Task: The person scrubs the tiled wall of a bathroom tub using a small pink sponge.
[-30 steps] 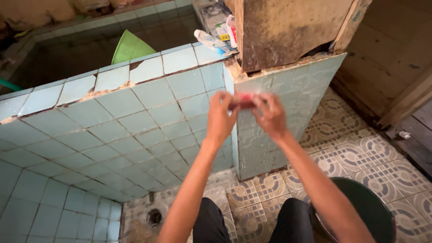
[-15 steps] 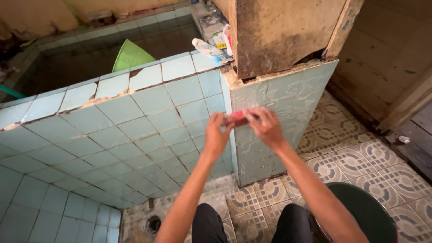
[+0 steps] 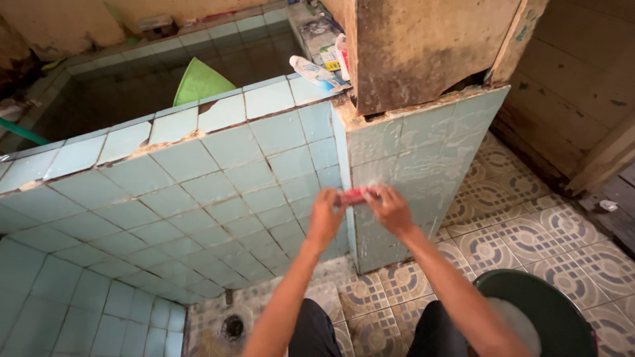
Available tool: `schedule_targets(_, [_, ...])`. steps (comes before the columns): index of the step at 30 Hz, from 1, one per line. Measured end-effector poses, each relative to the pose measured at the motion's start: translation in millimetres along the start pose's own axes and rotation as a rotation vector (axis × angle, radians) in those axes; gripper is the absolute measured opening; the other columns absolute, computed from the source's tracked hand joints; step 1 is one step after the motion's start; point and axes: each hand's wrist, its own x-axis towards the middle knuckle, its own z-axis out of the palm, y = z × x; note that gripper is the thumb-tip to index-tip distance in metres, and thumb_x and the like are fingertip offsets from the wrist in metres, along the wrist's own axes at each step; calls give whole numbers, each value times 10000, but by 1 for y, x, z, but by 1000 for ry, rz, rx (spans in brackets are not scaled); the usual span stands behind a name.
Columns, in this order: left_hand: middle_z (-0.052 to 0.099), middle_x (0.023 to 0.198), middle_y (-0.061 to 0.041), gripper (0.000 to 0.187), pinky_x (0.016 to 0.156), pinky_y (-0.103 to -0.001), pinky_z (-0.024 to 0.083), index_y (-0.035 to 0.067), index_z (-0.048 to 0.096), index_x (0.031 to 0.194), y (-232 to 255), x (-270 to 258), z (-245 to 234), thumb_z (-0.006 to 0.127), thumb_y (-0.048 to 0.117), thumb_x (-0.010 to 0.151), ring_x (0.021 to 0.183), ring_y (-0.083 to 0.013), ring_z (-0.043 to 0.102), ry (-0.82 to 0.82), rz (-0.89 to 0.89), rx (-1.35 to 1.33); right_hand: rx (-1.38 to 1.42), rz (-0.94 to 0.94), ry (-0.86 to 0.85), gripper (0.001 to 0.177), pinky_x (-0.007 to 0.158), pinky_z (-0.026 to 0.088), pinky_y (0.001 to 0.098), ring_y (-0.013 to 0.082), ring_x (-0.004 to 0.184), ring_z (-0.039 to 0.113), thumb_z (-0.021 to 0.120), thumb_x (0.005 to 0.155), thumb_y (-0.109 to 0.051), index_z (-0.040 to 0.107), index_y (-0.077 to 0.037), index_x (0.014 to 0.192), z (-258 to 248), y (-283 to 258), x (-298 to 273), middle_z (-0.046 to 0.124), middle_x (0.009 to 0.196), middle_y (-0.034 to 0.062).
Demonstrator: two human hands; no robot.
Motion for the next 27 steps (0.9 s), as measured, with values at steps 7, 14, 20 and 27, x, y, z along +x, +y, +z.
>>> schedule_targets(7, [605,954,-150,266,747,-398,538,2,614,974,-5,-17,16,786,-15,773,849,-312,641,29,-76,-7,89,66,-83,405,898,554,406,298,1081,646,721,815,-64,691,-107,1216,-9,-12,-3,634,1137,75])
schedule_targets(14, [592,976,-120,259,771,-365,547,11,621,1037,99,77,-50,780,-7,833,850,-263,646,172,152,-58,124,70,162,556,976,548,400,314,1205,635,818,752,-6,681,-112,1281,-93,-5,121,627,1256,86])
schedule_targets(20, [622,972,-103,247,753,-353,561,20,637,1020,107,95,-61,788,9,824,828,-230,682,175,171,-134,138,132,196,572,957,571,374,283,1159,658,847,754,-34,675,-114,1294,-92,0,130,634,1249,72])
schedule_targets(27, [633,896,-136,206,705,-383,553,19,632,909,-20,-5,14,806,19,799,758,-276,670,-68,-138,-59,90,82,-210,420,918,541,408,305,1115,651,774,816,-111,668,-100,1221,1,-1,-11,638,1204,92])
